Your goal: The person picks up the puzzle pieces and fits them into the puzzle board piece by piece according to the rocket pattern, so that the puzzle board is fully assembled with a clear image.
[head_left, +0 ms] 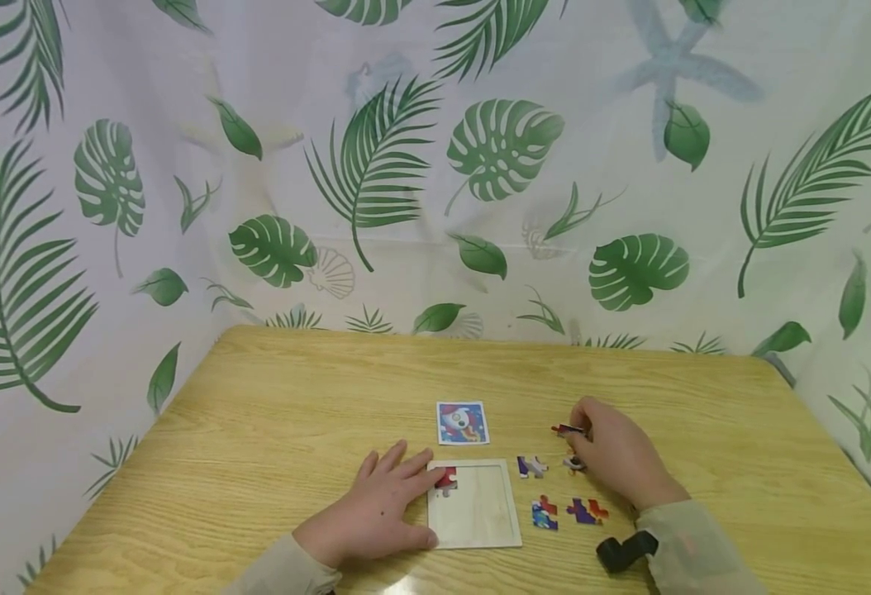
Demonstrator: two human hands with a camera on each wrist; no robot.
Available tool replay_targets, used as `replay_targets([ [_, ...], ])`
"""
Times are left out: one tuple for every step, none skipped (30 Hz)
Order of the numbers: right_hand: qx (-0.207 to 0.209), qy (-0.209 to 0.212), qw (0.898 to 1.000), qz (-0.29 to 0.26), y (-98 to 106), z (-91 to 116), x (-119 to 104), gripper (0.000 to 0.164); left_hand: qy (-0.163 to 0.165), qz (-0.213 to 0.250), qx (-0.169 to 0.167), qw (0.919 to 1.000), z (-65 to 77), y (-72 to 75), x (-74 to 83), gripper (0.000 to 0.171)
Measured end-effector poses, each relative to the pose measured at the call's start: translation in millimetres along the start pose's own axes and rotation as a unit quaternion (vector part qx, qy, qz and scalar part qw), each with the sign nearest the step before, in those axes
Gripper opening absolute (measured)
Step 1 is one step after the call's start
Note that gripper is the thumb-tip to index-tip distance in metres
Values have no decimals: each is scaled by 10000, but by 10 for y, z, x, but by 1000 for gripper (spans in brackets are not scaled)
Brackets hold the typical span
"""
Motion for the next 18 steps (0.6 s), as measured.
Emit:
replay_targets([
  [0, 8, 10000, -86, -3, 3, -15, 11, -8, -11, 4, 10000, 2, 3, -1, 81],
  [-9, 38, 9998, -200, -7, 8, -34, 9, -15, -10, 13, 10000, 3, 4, -5, 81],
  [-23, 54, 9993, -356, -11, 16, -62, 8, -19, -22, 18, 10000, 4, 5, -8, 81],
  [-53, 58, 9986, -520, -14, 29, -90, 7, -27, -32, 30, 10000, 3, 4, -7, 81],
  [-82, 79, 9976, -685, -20, 44, -126, 7, -33, -47, 45, 10000, 1, 4, -6, 81],
  [-102, 102, 9966, -814, -30, 58, -164, 7, -31, -63, 53, 10000, -1, 4, -7, 80],
  [-132, 135, 9956, -918, -43, 73, -208, 7, -30, -82, 63, 9999, -2, 5, -7, 80],
  [-192, 171, 9944, -1027, -56, 89, -255, 7, -28, -97, 68, 9999, -4, 4, -8, 80],
  [-251, 191, 9933, -1110, -76, 108, -304, 6, -27, -120, 70, 9999, -5, 6, -7, 80],
  [-308, 236, 9927, -1142, -97, 126, -354, 5, -18, -123, 66, 9999, -6, 7, -6, 79],
  [-355, 294, 9924, -1141, -119, 142, -408, 4, -3, -119, 63, 9999, -9, 7, -6, 79],
  [-423, 317, 9920, -1146, -139, 162, -464, 4, 8, -105, 57, 9999, -9, 6, -5, 79],
  [-501, 339, 9913, -1169, -157, 182, -521, 5, 20, -91, 51, 9999, -10, 7, -1, 79],
  [-578, 364, 9905, -1196, -175, 201, -577, 6, 36, -69, 46, 10000, -11, 5, 0, 79],
  [-631, 389, 9899, -1211, -195, 219, -630, 8, 54, -54, 43, 10000, -12, 5, 4, 79],
  [-697, 390, 9891, -1234, -211, 239, -683, 10, 73, -37, 39, 10000, -12, 4, 5, 79],
  [-763, 395, 9884, -1249, -227, 257, -731, 11, 87, -23, 40, 10000, -12, 5, 8, 79],
  [-818, 417, 9875, -1285, -245, 273, -773, 13, 96, -3, 37, 9999, -11, 5, 10, 79],
])
Point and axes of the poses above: each hand's wrist, its own z-axis away from the middle knuckle, its own y-axis out of the back of the hand, x = y × z, the point moved 1 cm from there along -z, towards the middle knuckle, and after that the axes turned 10 degrees about -y, right-handed, at the moved point
